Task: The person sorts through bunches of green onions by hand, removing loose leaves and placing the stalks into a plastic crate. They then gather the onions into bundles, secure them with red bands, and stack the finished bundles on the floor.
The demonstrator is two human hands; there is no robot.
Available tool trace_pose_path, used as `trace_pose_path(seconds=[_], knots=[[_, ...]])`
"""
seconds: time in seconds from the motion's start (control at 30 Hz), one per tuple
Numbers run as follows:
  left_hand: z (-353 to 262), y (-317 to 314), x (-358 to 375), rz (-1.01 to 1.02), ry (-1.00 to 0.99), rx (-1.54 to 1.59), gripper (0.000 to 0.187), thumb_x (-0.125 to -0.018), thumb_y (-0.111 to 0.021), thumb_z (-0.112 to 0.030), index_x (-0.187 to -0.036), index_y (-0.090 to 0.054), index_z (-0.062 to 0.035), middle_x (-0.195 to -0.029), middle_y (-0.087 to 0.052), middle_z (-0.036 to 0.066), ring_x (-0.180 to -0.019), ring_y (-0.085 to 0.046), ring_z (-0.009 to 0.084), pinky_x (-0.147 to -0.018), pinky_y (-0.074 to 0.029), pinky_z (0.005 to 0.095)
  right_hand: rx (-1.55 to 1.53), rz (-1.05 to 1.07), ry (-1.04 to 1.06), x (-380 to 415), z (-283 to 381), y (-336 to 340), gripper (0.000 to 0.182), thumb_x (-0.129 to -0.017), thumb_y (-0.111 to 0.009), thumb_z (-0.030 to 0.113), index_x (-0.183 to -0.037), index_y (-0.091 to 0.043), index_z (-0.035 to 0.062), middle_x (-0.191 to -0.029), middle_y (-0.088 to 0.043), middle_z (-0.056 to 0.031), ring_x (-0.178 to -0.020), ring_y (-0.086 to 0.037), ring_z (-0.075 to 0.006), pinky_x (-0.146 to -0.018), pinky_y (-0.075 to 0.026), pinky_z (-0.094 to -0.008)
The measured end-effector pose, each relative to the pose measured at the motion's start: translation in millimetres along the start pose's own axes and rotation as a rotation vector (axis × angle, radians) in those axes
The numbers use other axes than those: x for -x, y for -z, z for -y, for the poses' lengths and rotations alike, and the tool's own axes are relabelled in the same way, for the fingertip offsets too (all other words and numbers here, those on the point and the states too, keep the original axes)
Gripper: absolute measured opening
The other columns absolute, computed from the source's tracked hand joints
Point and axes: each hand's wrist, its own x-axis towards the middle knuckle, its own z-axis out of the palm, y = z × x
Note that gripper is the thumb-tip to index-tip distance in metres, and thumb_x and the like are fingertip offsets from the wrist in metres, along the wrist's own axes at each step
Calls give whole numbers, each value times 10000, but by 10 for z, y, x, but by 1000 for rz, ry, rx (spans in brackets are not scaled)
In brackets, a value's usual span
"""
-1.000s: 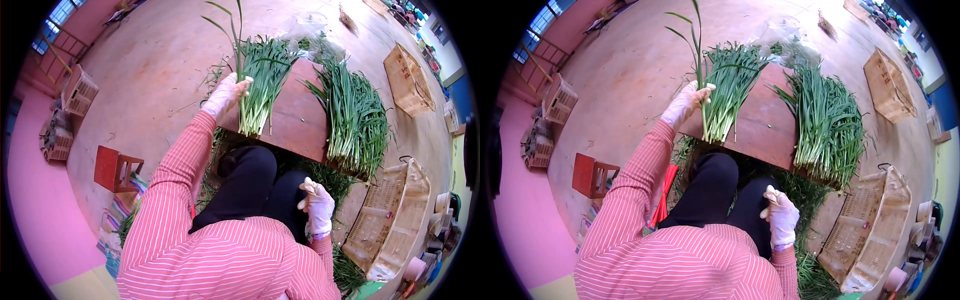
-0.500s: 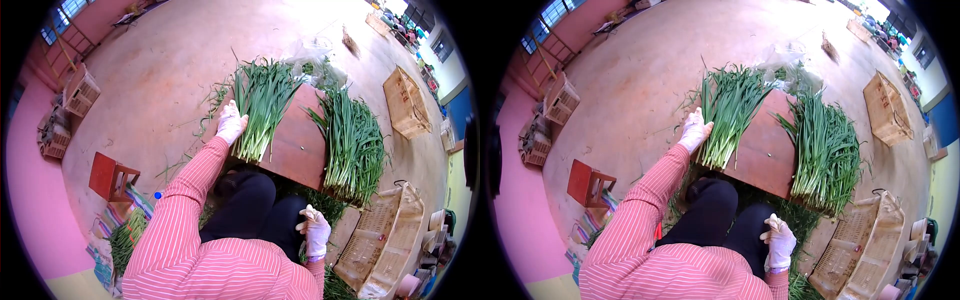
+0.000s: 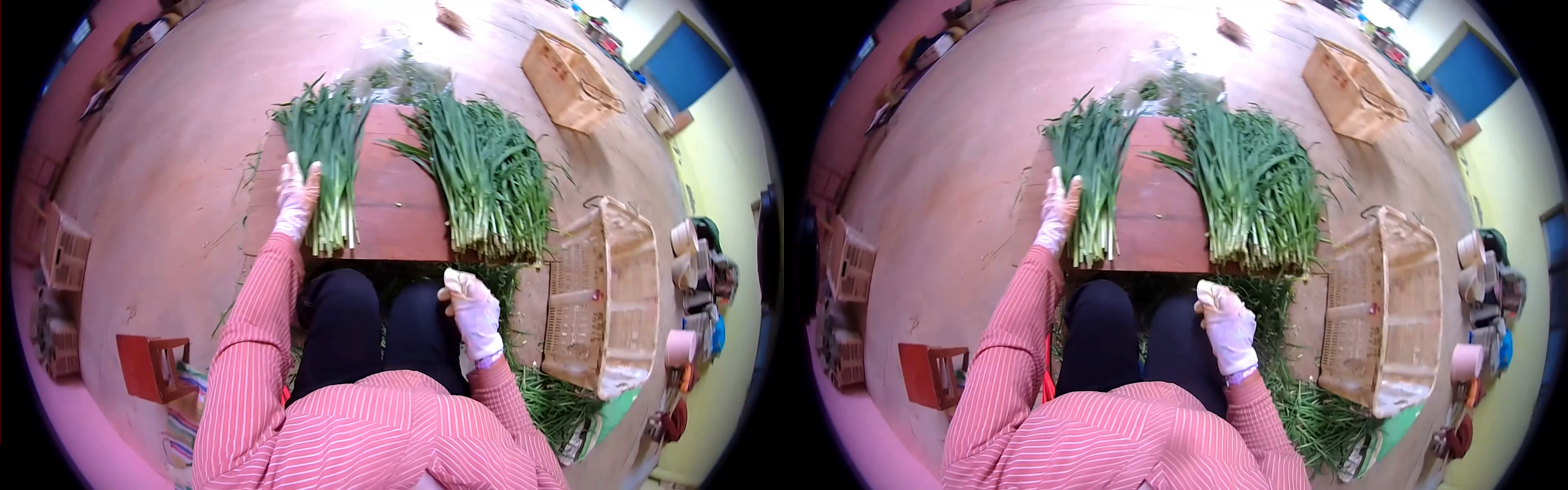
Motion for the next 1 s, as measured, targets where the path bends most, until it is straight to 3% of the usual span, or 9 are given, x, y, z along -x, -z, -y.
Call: trace_pose_path(seconds=[0.1,0.2,0.23,0.43,0.6,0.67,0.77,0.9,1.0], knots=[[130,52,36,-42,-8,70,923,-877,-443,-660,-1505,-118,-68,-1512,-208,261,-1413,-200,370,-1146,-174,384,39,-118,-27,-141,232,193,264,-939,-559,350,-1008,-653,113,-687,-626,-18,-514,-557,-107,-479,-445,-256],[65,170,158,-37,6,60,922,-878,-459,-648,-1504,-116,-64,-1506,-203,279,-1414,-190,376,-1147,-171,386,629,-335,473,-488,87,291,526,-931,-461,551,-770,-629,81,-600,-630,-73,-486,-570,-228,-535,-450,-347],[36,173,188,-69,13,45,904,-883,-460,-639,-1502,-135,-65,-1504,-202,283,-1410,-198,380,-1144,-180,388,647,-173,72,-592,220,301,668,-920,-362,637,-666,-620,75,-581,-614,-99,-553,-600,-297,-588,-460,-408],[-388,125,427,-151,-243,76,644,-913,-564,-437,-1410,-402,-62,-1399,-429,213,-1320,-379,318,-1113,-270,378,847,-109,173,-939,-4,137,650,-938,-322,608,-681,-642,104,-568,-613,-97,-661,-636,-319,-639,-471,-435],[-908,-63,764,263,-137,617,479,-955,-568,-268,-1346,-474,-7,-1343,-519,92,-1240,-461,161,-1058,-324,271,839,-168,-4,-814,258,221,643,-924,-354,621,-662,-622,98,-595,-624,-114,-666,-634,-328,-634,-471,-438],[-1029,-222,842,390,-89,665,541,-946,-578,-317,-1376,-436,-22,-1366,-496,99,-1256,-442,175,-1047,-336,293,781,-310,55,-848,259,293,621,-886,-423,647,-833,-647,70,-803,-673,-175,-770,-648,-352,-678,-480,-450],[-1183,-546,884,634,82,701,714,-920,-584,-423,-1442,-304,-26,-1439,-409,116,-1288,-413,224,-1017,-372,367,704,-198,87,-1056,32,178,636,-841,-502,633,-988,-612,25,-908,-674,-189,-816,-656,-352,-718,-504,-438],[-1516,-782,1020,786,276,690,971,-852,-623,-534,-1493,-110,-17,-1530,-248,133,-1370,-299,273,-985,-406,407,840,-124,24,-1082,-39,-174,719,-827,-559,602,-1175,-479,-22,-857,-672,-144,-735,-675,-273,-657,-523,-394],[-1594,-811,1056,807,330,705,1063,-812,-660,-560,-1500,-58,-19,-1536,-216,147,-1369,-292,271,-962,-420,383,782,-101,124,-1016,-117,-405,660,-835,-602,495,-1196,-474,-42,-929,-641,-209,-750,-658,-333,-667,-510,-437]])
